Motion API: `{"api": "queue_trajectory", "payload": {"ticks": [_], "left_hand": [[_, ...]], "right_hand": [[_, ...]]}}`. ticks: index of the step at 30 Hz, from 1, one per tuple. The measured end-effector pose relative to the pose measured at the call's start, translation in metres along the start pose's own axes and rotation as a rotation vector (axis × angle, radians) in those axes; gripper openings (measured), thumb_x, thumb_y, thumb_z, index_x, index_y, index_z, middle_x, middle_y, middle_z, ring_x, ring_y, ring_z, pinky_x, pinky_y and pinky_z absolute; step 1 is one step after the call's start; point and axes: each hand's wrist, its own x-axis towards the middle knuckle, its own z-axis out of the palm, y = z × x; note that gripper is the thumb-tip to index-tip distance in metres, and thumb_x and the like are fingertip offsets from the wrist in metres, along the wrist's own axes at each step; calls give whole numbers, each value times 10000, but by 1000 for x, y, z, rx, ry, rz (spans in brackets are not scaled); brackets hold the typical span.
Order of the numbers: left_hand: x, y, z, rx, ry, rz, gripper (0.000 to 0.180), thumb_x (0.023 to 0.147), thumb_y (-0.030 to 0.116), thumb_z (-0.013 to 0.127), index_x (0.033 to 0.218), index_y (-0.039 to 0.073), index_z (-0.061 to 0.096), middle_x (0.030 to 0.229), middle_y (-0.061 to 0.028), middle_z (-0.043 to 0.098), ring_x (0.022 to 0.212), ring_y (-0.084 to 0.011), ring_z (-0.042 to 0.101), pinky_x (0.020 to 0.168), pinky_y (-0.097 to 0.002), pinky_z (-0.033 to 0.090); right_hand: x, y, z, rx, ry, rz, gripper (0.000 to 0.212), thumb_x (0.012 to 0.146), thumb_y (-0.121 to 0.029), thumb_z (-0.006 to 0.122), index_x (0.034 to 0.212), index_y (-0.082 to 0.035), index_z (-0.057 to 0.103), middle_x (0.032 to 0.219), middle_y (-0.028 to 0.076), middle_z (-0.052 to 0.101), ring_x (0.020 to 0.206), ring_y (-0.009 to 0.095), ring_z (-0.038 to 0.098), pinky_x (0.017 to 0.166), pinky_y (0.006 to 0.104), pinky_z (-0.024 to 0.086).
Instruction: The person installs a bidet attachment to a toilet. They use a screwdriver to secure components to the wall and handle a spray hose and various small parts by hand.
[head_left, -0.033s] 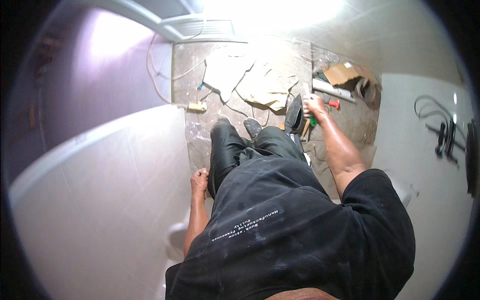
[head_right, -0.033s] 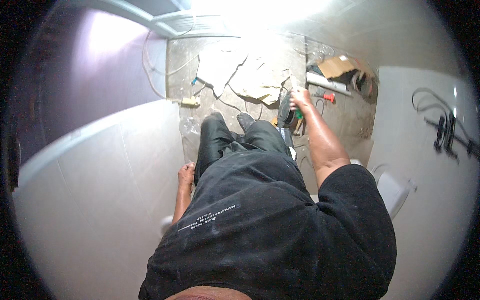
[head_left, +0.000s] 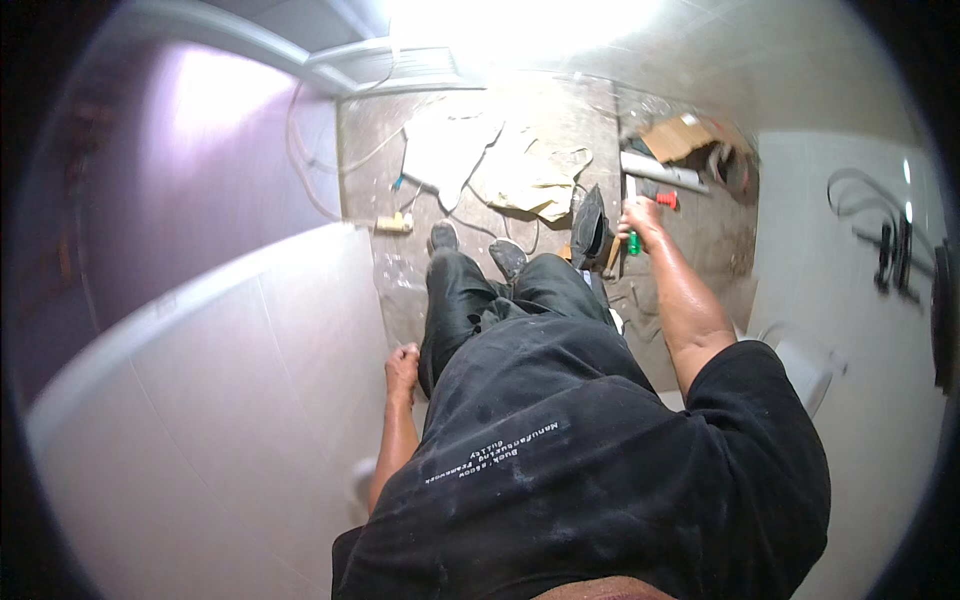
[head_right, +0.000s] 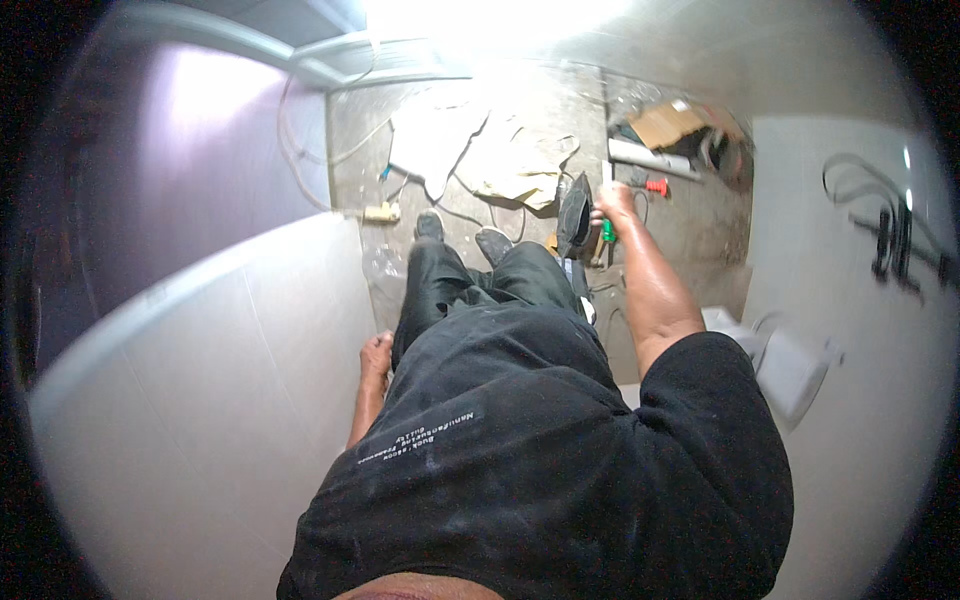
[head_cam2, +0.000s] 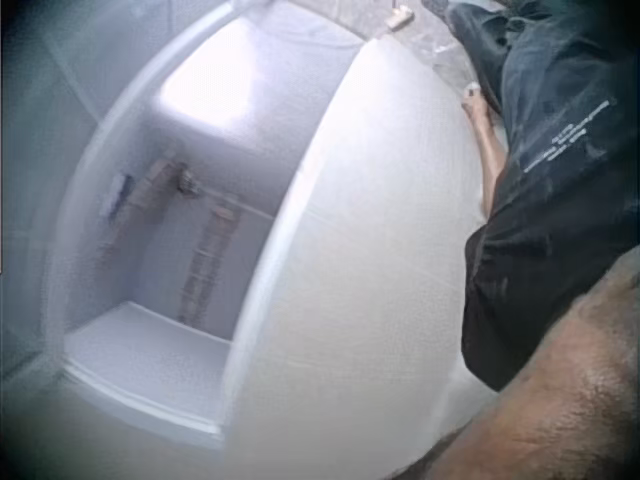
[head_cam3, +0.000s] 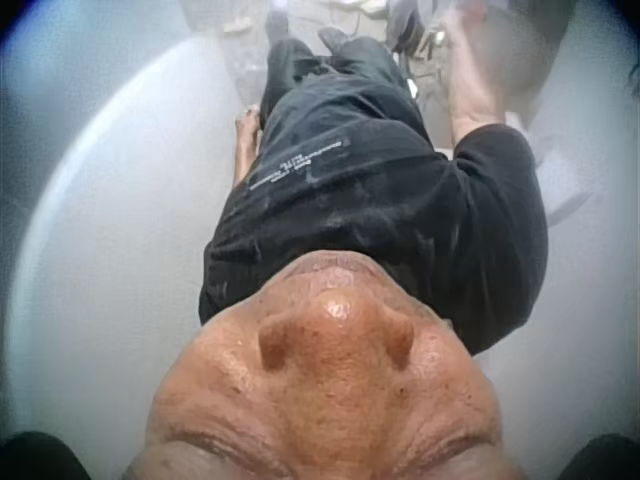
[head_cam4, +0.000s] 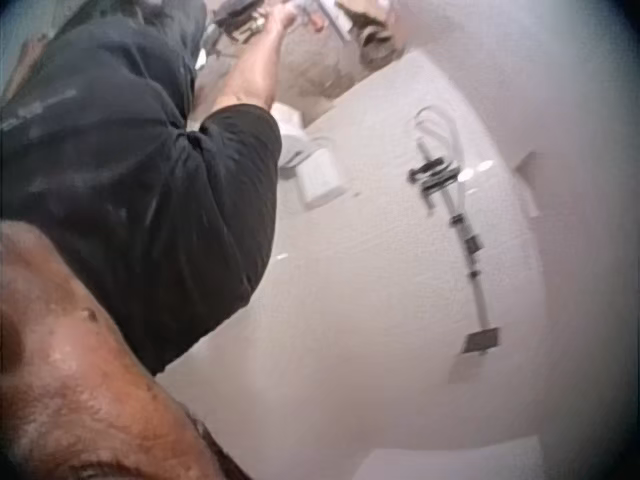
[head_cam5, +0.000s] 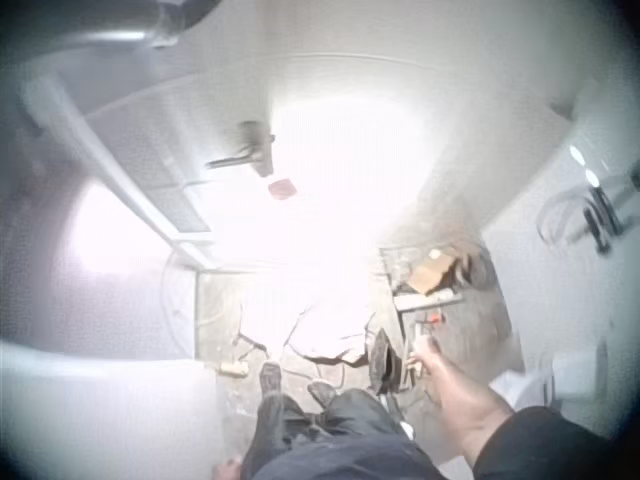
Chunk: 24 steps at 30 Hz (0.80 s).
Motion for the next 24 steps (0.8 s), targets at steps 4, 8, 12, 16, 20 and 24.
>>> {"api": "queue_trajectory", "payload": {"ticks": [4, 8, 12, 16, 20, 24], "left_hand": [[68, 67, -49, 342, -180, 179, 333, 932, 279, 689, 1075, -19, 734, 883, -90, 723, 759, -168, 648, 683, -315, 516], [206, 85, -92, 780, -270, 225, 338, 924, 266, 654, 1088, -20, 727, 929, -207, 738, 838, -298, 718, 778, -392, 549], [236, 164, -80, 915, -248, 451, 341, 923, 285, 653, 1099, 2, 725, 989, -194, 733, 941, -317, 700, 876, -411, 532], [230, 206, -26, 940, -426, 432, 418, 931, 330, 652, 1187, 1, 691, 1159, -253, 686, 1129, -366, 655, 984, -437, 508], [259, 168, 17, 1204, -360, 464, 688, 912, 449, 684, 1435, 43, 499, 1300, -296, 559, 1274, -462, 509, 1037, -470, 470], [255, 194, 105, 1598, -384, 352, 757, 868, 505, 717, 1457, 87, 492, 1292, -259, 578, 1199, -451, 561, 1008, -485, 483]], "right_hand": [[-50, 42, -61, 411, 367, 109, 24, 933, -97, 508, 921, -86, 526, 674, 60, 502, 472, 182, 488, 407, 352, 428], [-103, 117, -56, 207, 776, 123, 69, 896, -127, 578, 946, -82, 568, 645, 50, 511, 455, 152, 463, 387, 330, 391], [-110, 224, 27, 83, 649, 531, 70, 913, -174, 628, 916, -119, 584, 633, 24, 520, 446, 152, 470, 371, 333, 389], [-22, 280, 134, -2, 450, 422, 124, 942, -244, 657, 933, -123, 630, 666, 27, 564, 479, 164, 506, 401, 357, 429], [120, 214, 307, -85, 210, 250, 146, 882, -249, 739, 886, -104, 729, 674, 42, 651, 557, 157, 601, 502, 356, 486], [284, 254, 350, -71, 376, 95, 201, 872, -262, 717, 904, -66, 749, 790, 144, 721, 714, 283, 694, 677, 418, 544]]}}
